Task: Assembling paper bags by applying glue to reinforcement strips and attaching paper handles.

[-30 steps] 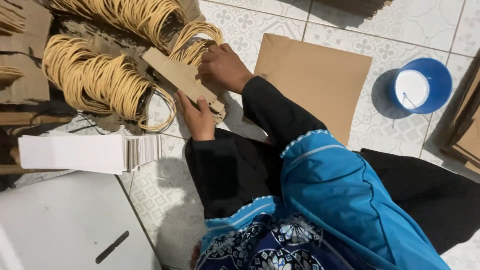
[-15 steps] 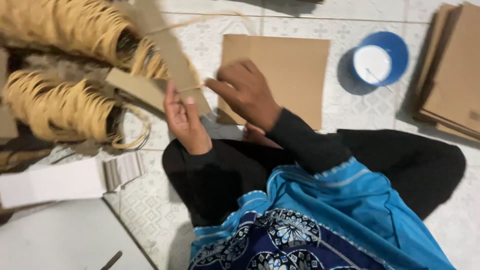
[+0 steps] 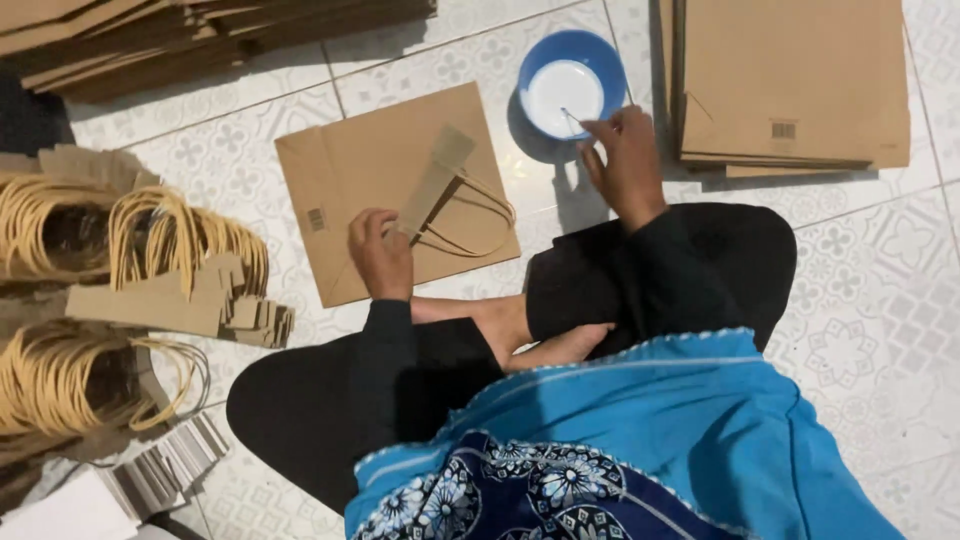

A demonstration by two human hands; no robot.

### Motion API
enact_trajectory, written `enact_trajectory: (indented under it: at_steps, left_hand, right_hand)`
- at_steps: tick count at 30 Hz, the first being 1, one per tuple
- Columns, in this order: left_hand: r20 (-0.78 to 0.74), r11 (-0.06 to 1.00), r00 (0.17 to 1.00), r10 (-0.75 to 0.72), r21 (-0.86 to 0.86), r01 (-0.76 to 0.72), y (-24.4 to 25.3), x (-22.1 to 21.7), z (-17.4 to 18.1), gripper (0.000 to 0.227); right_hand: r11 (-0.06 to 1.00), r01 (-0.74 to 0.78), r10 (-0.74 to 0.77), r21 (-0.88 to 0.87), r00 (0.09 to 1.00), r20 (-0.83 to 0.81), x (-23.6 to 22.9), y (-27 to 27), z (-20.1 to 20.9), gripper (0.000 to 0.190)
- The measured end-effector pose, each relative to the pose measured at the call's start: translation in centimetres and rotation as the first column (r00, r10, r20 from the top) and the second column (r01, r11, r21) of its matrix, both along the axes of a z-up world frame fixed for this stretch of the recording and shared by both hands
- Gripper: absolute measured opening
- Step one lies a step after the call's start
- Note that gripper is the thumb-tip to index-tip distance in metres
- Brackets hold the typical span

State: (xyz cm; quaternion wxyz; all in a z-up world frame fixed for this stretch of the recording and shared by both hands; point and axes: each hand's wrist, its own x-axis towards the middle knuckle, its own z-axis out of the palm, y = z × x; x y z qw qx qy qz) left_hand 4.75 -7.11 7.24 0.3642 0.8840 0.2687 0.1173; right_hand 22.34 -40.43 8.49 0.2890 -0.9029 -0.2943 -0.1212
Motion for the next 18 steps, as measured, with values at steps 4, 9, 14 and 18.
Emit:
enact_trajectory:
  at_steps: [4, 9, 14, 18]
  left_hand:
    - [0.116, 0.996, 0.990, -0.076, -0.026, 0.080, -1.7, -0.5, 5.7, 0.026]
    - [0.164, 0.995, 0.985, -0.047, -0.081, 0.061, -3.5, -0.8, 8.6, 0.023]
    - [0.172, 0.959, 0.983, 0.057, -0.282, -0.006, -4.2, -1.1, 6.4, 0.031]
    - [0.164, 0.993, 0.986, 0.020, -0.116, 0.000, -4.2, -1.3, 4.6, 0.036]
  right_hand:
    - [0.984, 0.119, -0.143, -0.132, 0.971, -0.192, 2.7, -0.7, -1.6, 0.022]
    - [0.976, 0.202, -0.174, 0.085, 0.951, -0.254, 2.8, -0.5, 0.8, 0.014]
    - [0.986, 0.117, -0.082, 0.119, 0.961, -0.264, 1.9, -0.2, 2.5, 0.007]
    - [0.997, 0.067, -0.049, 0.050, 0.956, -0.288, 2.0, -0.5, 0.9, 0.010]
